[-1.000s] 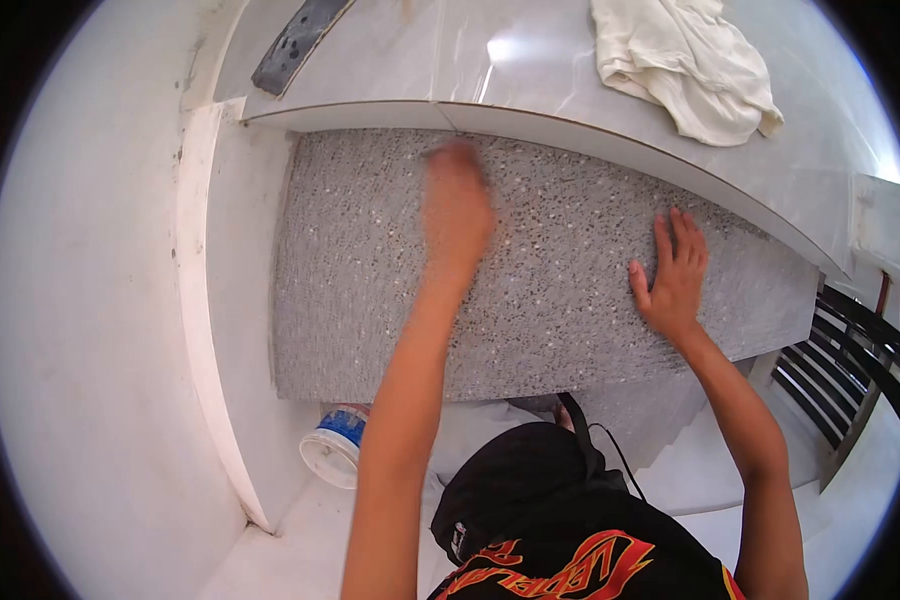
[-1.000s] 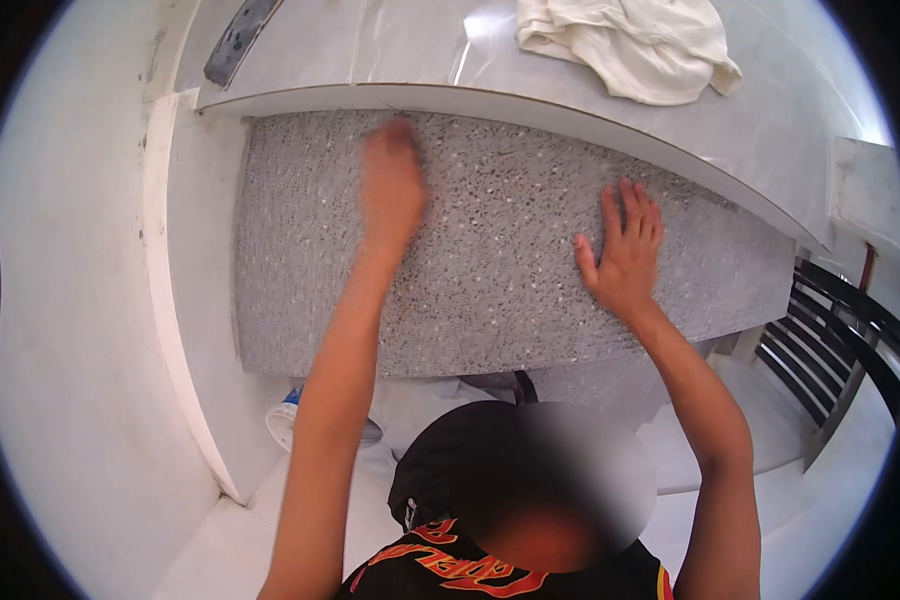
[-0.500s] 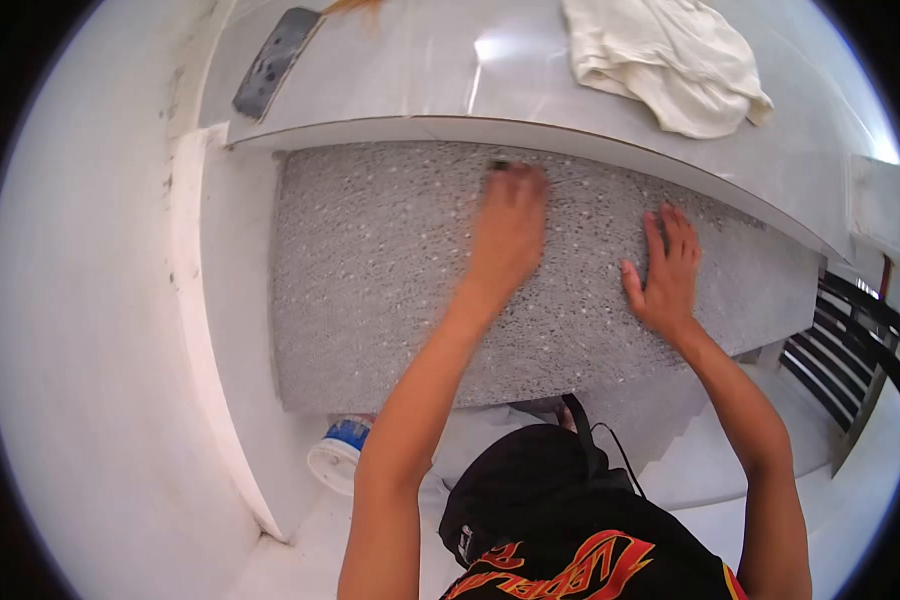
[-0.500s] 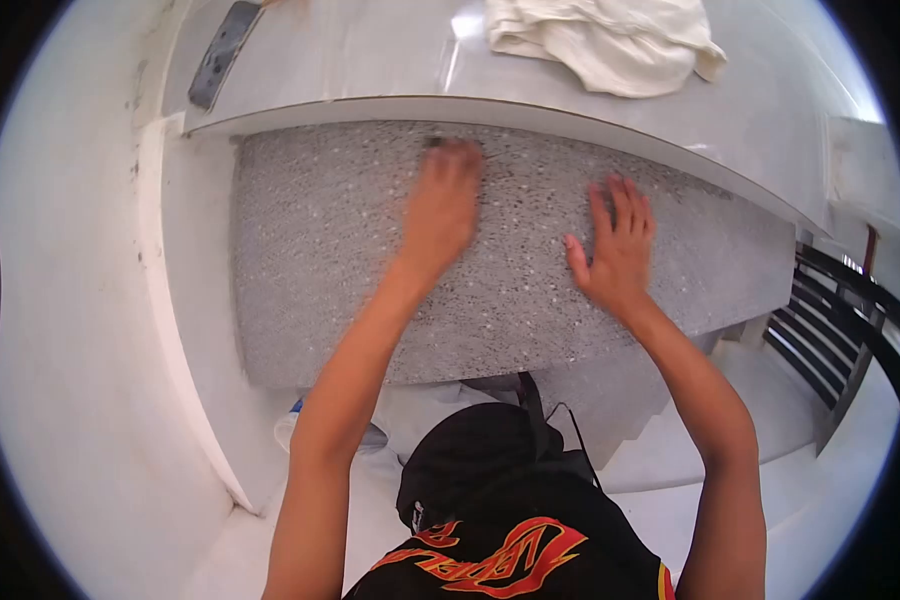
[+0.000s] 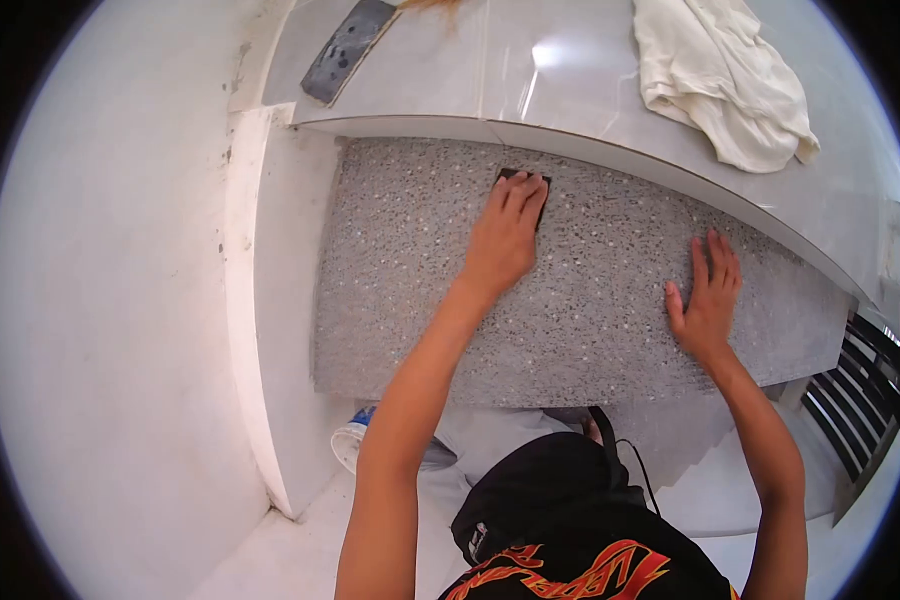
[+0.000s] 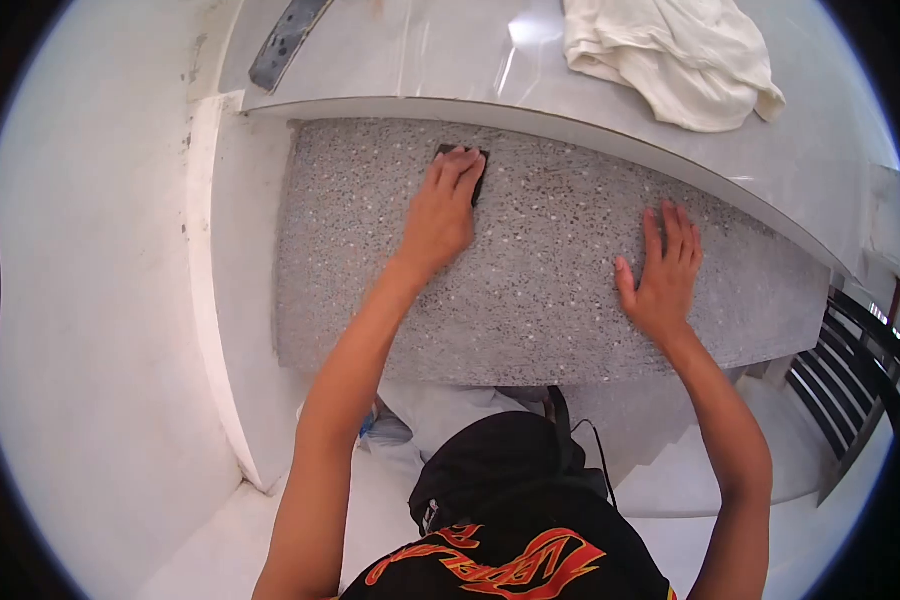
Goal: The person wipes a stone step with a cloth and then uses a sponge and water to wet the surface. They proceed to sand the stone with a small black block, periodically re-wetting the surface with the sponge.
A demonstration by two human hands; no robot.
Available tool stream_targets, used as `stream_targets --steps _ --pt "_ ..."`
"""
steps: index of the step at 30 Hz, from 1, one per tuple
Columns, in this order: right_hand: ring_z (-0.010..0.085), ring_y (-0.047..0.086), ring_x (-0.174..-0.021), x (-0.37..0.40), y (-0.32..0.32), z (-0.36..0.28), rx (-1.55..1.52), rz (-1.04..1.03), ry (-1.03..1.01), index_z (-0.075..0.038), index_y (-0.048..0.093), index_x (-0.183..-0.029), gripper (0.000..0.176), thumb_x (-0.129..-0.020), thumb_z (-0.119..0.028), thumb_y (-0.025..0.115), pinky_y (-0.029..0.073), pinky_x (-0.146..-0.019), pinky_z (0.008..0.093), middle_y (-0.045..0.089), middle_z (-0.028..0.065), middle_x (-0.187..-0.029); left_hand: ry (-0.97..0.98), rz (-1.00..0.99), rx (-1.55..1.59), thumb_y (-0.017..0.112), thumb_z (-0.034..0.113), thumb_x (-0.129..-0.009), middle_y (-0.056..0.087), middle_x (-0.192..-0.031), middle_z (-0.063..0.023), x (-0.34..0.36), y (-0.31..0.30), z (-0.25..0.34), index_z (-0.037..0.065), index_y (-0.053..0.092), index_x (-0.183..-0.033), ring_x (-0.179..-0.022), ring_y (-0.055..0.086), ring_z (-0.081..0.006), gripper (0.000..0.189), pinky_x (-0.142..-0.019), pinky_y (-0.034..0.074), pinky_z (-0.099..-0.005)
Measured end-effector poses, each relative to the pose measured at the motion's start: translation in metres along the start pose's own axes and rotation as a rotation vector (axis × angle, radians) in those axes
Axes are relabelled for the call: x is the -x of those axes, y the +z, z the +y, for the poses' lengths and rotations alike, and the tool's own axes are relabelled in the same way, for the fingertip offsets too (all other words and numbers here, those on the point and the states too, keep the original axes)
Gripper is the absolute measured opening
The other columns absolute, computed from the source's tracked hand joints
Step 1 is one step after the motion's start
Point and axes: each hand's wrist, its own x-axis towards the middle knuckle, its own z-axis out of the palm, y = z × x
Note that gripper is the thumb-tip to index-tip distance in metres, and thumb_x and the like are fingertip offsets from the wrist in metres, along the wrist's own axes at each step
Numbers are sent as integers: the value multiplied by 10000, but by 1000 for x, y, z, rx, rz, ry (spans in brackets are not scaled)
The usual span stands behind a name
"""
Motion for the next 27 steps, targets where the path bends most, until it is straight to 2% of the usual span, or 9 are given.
stream_targets --steps 2,4,5,11,14,17,21,24,27 --pt "374 246 -1317 2 1 0 20 -6 7 -1 394 -1308 604 -803 -286 560 172 -1071 524 314 196 -1393 136 -79 44 422 19 -809 496 -1198 -205 8 -6 11 -27 481 -1179 -1125 444 -379 377 -968 352 -444" --pt "376 244 -1318 0 -1 -1 9 1 11 1 392 -1310 603 -806 -285 558 168 -1072 524 314 196 -1393 -320 -3 79 412 21 -813 508 -1179 -212 -17 -29 -41 -28 496 -1152 -1121 448 -381 353 -975 351 -441" --pt "377 242 -1319 1 -2 -2 0 4 11 2 390 -1311 602 -809 -285 555 165 -1073 523 315 197 -1393 -329 3 45 412 20 -813 511 -1172 -214 -17 -32 -43 -28 499 -1148 -1115 452 -381 350 -971 354 -441" --pt "385 243 -1317 0 -1 0 18 -4 -15 16 377 -1317 612 -816 -292 550 168 -1071 531 308 208 -1394 133 -20 96 418 16 -812 529 -1124 -222 5 0 30 -26 517 -1127 -1078 476 -381 332 -946 372 -440" --pt "389 241 -1317 2 1 0 27 7 -14 16 375 -1319 613 -818 -293 547 170 -1070 532 305 213 -1394 -240 -17 100 429 6 -791 532 -1118 -219 -19 -18 -5 -30 518 -1127 -1071 475 -375 349 -941 374 -449" --pt "392 240 -1317 -1 -2 -2 30 -18 -5 16 372 -1322 615 -821 -294 546 169 -1069 532 302 213 -1396 254 8 23 450 -14 -761 518 -1136 -214 -5 2 19 -31 502 -1144 -1069 472 -373 387 -940 383 -438" --pt "393 241 -1317 -2 -3 -1 41 -10 -7 16 366 -1325 621 -819 -295 549 171 -1068 533 303 213 -1395 -78 58 -31 463 -31 -743 495 -1182 -195 -13 -15 4 -35 484 -1175 -1078 462 -378 432 -953 380 -432" --pt "391 235 -1321 0 -1 -2 32 -5 -19 16 366 -1323 621 -818 -296 551 170 -1067 535 302 213 -1396 273 -33 -44 476 -25 -741 474 -1205 -187 -4 -3 18 -43 479 -1184 -1104 440 -373 443 -937 390 -439" --pt "389 233 -1322 3 -3 1 39 -12 11 11 376 -1316 615 -814 -298 555 170 -1066 536 303 211 -1395 -76 43 -120 470 -27 -734 468 -1209 -191 -17 -12 1 -50 481 -1183 -1121 421 -381 450 -932 392 -444"
